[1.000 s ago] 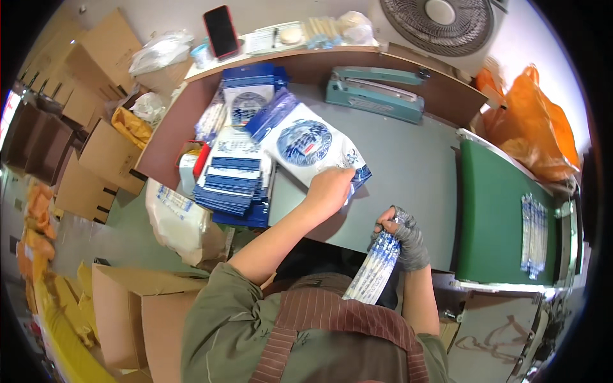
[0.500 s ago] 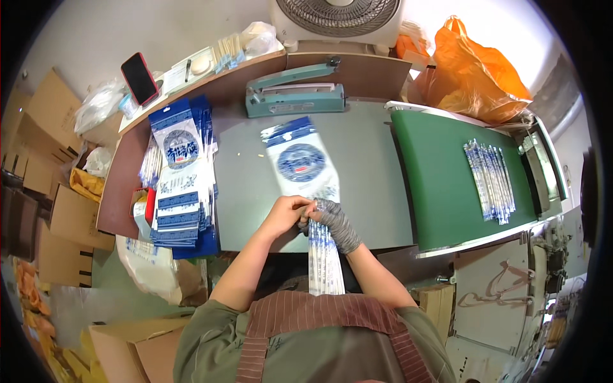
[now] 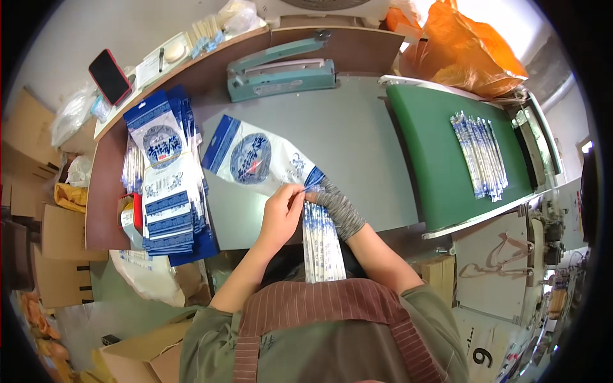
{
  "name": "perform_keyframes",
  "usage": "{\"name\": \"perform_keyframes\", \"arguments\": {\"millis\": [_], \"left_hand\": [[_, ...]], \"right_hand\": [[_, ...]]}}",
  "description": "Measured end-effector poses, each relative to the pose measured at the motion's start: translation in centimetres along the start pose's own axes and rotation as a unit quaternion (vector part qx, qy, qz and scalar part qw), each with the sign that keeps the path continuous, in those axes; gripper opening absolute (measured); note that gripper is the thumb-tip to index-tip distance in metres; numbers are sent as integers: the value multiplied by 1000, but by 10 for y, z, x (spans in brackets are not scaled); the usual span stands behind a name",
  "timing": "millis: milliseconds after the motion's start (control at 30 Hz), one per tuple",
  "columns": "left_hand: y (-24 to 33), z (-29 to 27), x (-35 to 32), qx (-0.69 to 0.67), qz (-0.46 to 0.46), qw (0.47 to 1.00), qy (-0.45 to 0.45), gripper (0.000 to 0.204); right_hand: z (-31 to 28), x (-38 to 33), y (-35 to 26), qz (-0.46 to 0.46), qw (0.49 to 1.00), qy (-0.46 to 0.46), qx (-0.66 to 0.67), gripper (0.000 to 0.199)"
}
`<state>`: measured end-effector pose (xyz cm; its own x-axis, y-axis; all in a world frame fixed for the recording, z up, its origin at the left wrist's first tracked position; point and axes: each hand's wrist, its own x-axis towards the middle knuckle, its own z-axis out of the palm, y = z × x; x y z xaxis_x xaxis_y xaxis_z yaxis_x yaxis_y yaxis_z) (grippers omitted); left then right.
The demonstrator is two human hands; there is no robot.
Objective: Manually packaging bundles of stick-like products into plastic bags at a manufacturing station.
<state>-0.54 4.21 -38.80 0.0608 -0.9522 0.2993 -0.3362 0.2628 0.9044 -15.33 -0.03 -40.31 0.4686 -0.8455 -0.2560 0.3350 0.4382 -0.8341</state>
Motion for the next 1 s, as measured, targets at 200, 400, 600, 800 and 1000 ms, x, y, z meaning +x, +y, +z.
{"name": "perform_keyframes", "arguments": {"millis": [200,400,600,800,1000], "left_hand": [[-5,-6,-15,-24,-8,1000,-3,7],[39,-47,-44,148,178,971,-62,20],[13,-34,-31,146,85,986,1,13],[-14,-15,-30,197,65,977,50,7],[-15,-19,-30,200,74,977,25,6]], "right_hand": [[11,-22,-3,44,998,-9,-44,39],[24,-101,0,23,981,-107,-160,59],[7,-114,59,59,988,-52,-130,54],[34,-82,4,62,862,-22,-502,66],[12,-71,10,-92,638,23,-764,38]]}}
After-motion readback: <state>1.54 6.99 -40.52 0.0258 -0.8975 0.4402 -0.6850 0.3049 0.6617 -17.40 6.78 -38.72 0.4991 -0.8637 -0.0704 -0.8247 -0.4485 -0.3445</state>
